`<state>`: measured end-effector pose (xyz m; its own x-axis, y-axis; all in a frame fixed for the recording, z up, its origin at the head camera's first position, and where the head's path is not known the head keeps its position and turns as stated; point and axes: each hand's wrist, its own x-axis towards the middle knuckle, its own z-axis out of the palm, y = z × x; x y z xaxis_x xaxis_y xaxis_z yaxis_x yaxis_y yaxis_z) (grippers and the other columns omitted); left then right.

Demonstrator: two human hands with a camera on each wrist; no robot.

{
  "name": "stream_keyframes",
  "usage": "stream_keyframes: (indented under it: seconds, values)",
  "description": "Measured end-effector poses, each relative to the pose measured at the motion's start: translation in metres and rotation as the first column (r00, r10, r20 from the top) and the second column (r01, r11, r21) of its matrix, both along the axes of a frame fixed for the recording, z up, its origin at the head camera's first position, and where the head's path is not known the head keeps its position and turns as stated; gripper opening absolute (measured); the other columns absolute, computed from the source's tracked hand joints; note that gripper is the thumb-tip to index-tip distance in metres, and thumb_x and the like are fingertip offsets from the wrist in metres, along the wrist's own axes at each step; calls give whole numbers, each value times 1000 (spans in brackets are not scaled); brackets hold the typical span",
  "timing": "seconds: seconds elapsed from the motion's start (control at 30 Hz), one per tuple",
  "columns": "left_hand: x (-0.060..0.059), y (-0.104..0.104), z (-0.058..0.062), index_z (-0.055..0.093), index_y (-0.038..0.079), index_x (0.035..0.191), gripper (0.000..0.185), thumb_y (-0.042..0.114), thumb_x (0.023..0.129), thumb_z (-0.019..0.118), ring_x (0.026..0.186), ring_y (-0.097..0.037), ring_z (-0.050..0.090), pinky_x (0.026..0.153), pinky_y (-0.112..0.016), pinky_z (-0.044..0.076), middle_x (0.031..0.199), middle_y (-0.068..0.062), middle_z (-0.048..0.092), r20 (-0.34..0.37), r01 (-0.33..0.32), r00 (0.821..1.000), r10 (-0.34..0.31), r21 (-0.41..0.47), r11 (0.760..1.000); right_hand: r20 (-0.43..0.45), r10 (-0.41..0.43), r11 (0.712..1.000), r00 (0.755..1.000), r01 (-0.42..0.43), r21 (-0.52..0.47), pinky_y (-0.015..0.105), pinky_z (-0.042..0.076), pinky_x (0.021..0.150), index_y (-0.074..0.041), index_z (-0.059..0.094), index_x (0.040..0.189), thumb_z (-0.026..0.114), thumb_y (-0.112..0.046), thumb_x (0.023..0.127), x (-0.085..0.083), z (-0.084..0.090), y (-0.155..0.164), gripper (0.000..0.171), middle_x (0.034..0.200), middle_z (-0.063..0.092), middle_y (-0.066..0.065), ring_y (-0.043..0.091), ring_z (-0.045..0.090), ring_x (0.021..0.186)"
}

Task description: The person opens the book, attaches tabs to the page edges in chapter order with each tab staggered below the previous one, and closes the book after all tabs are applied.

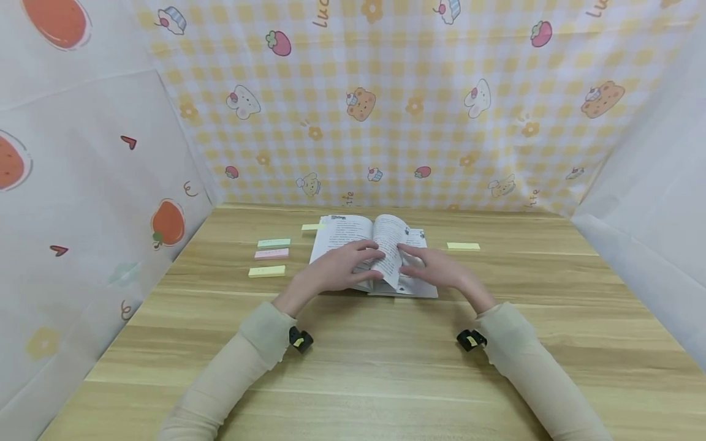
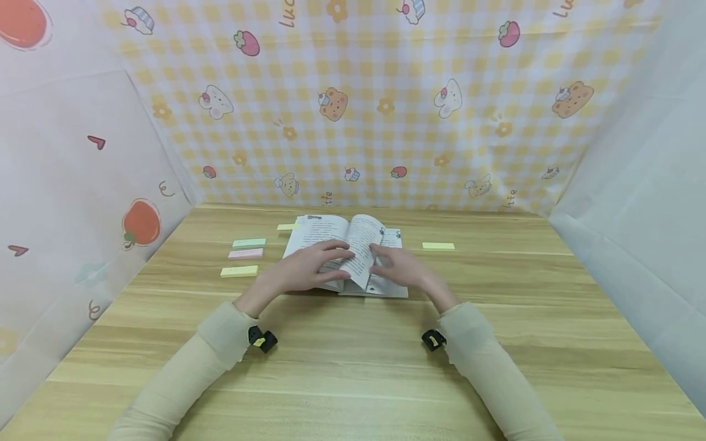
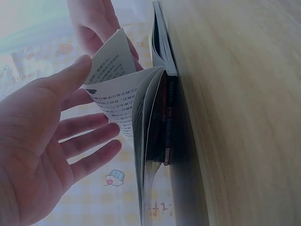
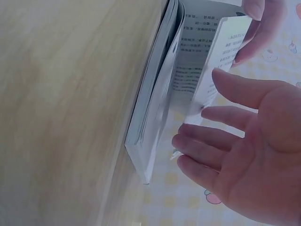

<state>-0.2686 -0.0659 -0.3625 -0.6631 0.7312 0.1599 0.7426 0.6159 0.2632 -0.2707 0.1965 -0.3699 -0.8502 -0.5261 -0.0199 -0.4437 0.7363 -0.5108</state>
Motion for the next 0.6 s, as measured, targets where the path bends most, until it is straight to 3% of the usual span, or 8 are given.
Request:
stream_keyframes:
  seconds: [0.2, 0.4, 0.6]
  values:
    - [0, -1, 0, 60, 15, 142, 54, 48, 98, 62, 132, -26, 52, 105, -45, 46, 145, -10, 53, -2, 5, 1000, -5, 31, 1000, -29, -51, 997, 998, 49, -65, 56, 38, 110, 2, 29, 157, 59, -24, 103, -1, 0, 1, 67, 152, 41, 28, 44, 45, 136]
    - [-1, -2, 0, 56, 14, 144, 57, 47, 99, 62, 128, -23, 54, 102, -43, 49, 143, -8, 55, -17, -3, 1000, 3, 39, 999, -71, -123, 982, 990, 111, -155, 56, 39, 109, 10, 17, 156, 54, -11, 104, -1, 1, -1, 68, 142, 50, 33, 46, 49, 132]
    - [0, -2, 2, 51, 15, 148, 60, 49, 99, 60, 133, -24, 51, 104, -44, 47, 146, -7, 53, 2, -25, 1000, 25, 27, 999, -35, -150, 972, 988, 141, -190, 54, 41, 108, 10, 12, 157, 53, -18, 106, -2, 1, -5, 71, 140, 54, 28, 41, 51, 131]
